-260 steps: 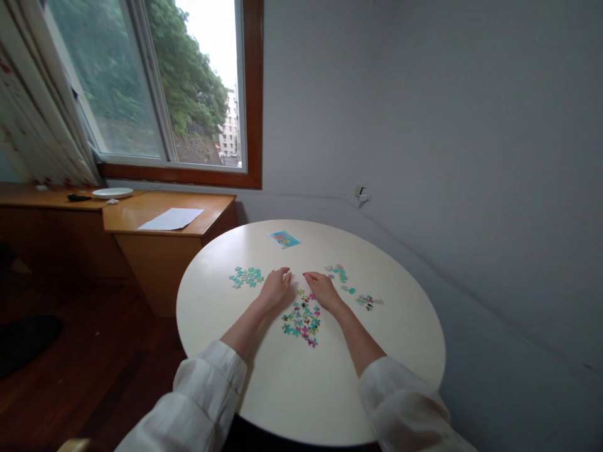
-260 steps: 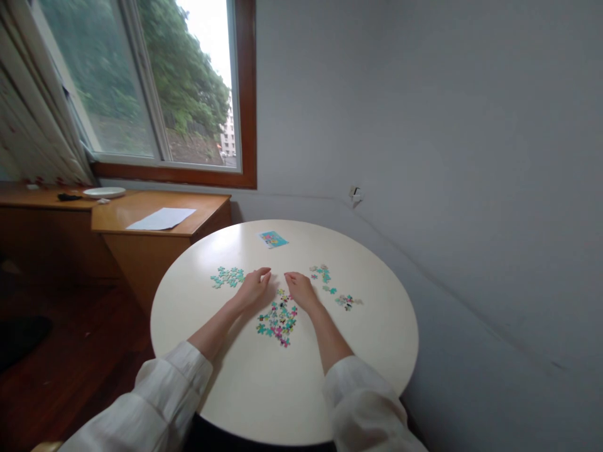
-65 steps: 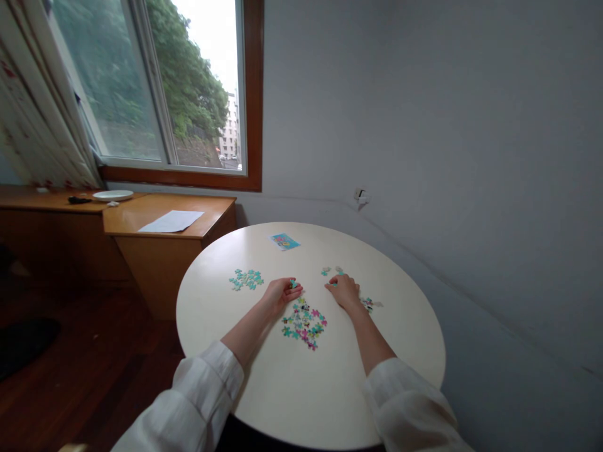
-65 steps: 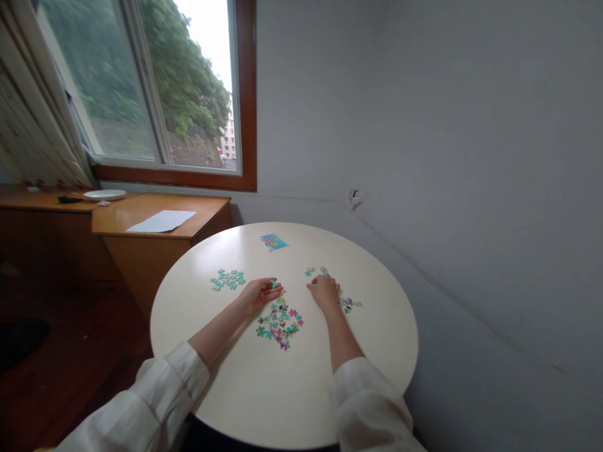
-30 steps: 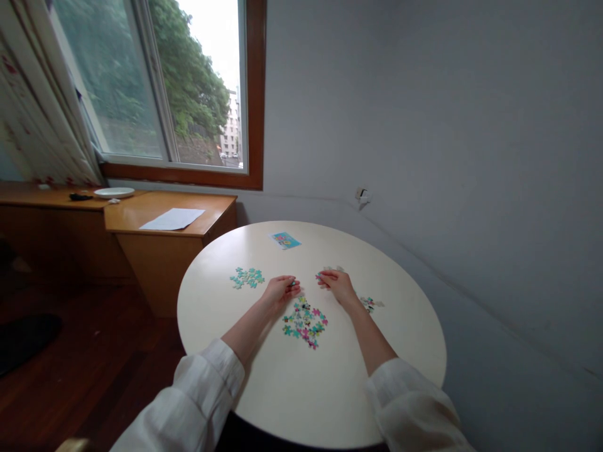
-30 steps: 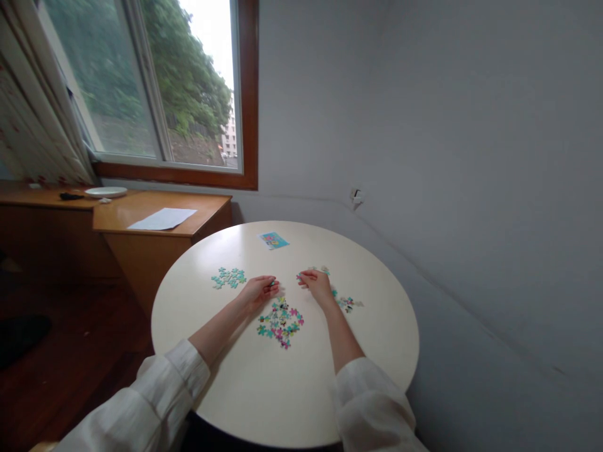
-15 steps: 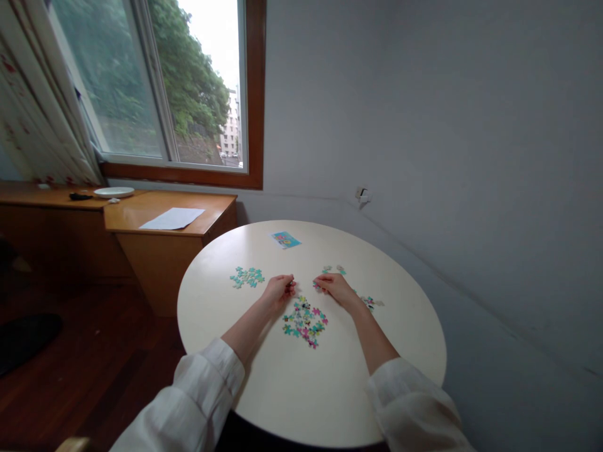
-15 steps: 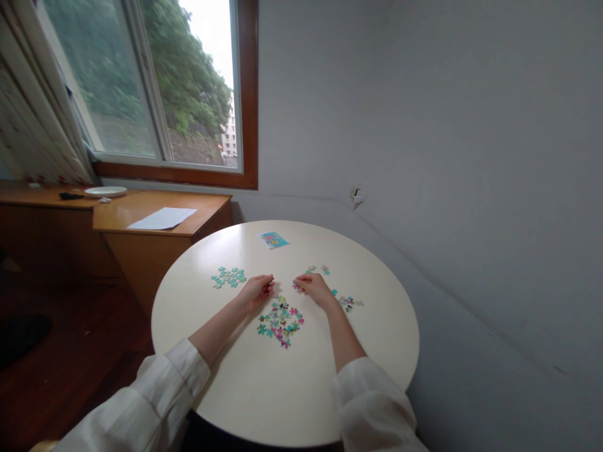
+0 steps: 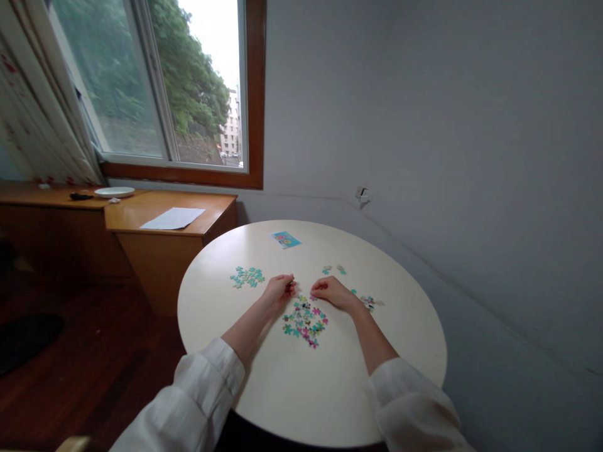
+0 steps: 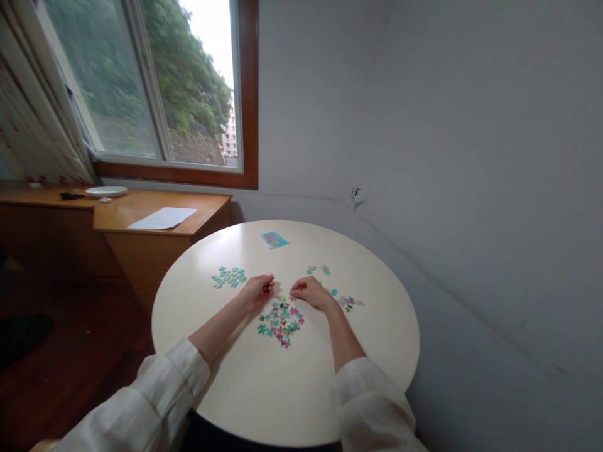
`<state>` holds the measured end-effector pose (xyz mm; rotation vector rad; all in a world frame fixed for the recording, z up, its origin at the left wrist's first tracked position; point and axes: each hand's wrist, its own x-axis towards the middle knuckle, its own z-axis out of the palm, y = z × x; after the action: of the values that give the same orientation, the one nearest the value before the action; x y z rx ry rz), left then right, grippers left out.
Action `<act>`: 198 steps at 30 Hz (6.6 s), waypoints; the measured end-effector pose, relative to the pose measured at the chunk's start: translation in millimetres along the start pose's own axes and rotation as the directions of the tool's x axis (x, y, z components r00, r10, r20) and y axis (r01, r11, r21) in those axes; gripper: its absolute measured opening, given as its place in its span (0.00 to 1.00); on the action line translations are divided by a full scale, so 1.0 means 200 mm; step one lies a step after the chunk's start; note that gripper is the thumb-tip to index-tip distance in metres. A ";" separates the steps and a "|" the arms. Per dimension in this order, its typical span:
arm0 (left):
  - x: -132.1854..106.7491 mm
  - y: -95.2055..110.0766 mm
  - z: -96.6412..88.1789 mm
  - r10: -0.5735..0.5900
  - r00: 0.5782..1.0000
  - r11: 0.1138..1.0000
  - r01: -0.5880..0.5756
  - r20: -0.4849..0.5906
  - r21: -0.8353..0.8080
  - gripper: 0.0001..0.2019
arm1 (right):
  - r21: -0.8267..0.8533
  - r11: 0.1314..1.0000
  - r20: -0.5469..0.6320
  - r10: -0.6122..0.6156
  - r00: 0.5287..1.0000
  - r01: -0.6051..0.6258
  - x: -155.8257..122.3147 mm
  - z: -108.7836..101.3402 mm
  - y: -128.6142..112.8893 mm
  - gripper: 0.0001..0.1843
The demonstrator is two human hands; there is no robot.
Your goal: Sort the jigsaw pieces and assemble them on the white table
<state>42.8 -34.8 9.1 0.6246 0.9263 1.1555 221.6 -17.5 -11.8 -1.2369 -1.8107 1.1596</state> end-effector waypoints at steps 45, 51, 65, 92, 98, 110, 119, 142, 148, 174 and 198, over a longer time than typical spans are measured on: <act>0.02 -0.03 -0.01 -0.053 0.996 0.999 0.053 0.071 0.002 0.05 | -0.115 0.972 -0.247 -0.226 0.942 0.203 0.01 0.12 -0.10 0.19; 0.02 -0.04 -0.01 -0.053 0.995 0.998 0.050 0.084 0.041 0.06 | -0.166 0.961 -0.181 -0.250 0.951 0.221 0.00 0.14 -0.11 0.17; 0.02 -0.03 -0.01 -0.073 0.990 0.997 0.076 0.120 -0.014 0.07 | -0.195 0.957 -0.237 -0.256 0.937 0.212 0.01 0.14 -0.09 0.08; 0.02 0.00 -0.02 0.267 0.964 0.862 -0.236 -0.004 0.448 0.07 | -0.137 0.969 -0.312 -0.239 0.919 0.206 0.02 0.13 -0.08 0.11; 0.07 0.11 -0.11 0.504 0.854 0.660 -0.283 -0.131 0.696 0.07 | -0.152 0.969 -0.313 -0.234 0.920 0.195 0.03 0.13 -0.06 0.11; 0.11 0.15 -0.26 0.501 0.854 0.169 0.064 -0.142 0.983 0.08 | -0.143 0.970 -0.301 -0.231 0.925 0.195 0.02 0.15 -0.07 0.11; 0.11 0.16 -0.28 0.514 0.852 0.070 0.077 -0.102 0.995 0.10 | -0.144 0.970 -0.296 -0.233 0.926 0.198 0.02 0.16 -0.06 0.11; 0.14 0.16 -0.31 0.581 0.806 0.022 0.119 -0.109 0.993 0.06 | -0.174 0.965 -0.306 -0.243 0.921 0.196 0.02 0.16 -0.06 0.10; 0.15 0.17 -0.30 0.676 0.732 0.130 -0.009 -0.081 0.992 0.05 | -0.251 0.952 -0.367 -0.259 0.893 0.174 0.03 0.14 -0.06 0.11; 0.15 0.17 -0.21 0.092 0.990 0.993 -0.100 -0.107 -0.066 0.13 | -0.700 0.500 -0.566 0.046 0.823 -0.509 -0.04 -0.10 0.03 0.15; 0.16 0.16 -0.22 -0.013 1.000 0.999 0.014 0.010 -0.053 0.21 | -0.662 0.508 -0.596 0.089 0.798 -0.551 -0.04 -0.11 0.03 0.16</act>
<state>-7.7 3.6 3.9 0.5797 0.8878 1.1605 245.0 -16.8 -8.5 -2.2627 -1.7390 -0.0143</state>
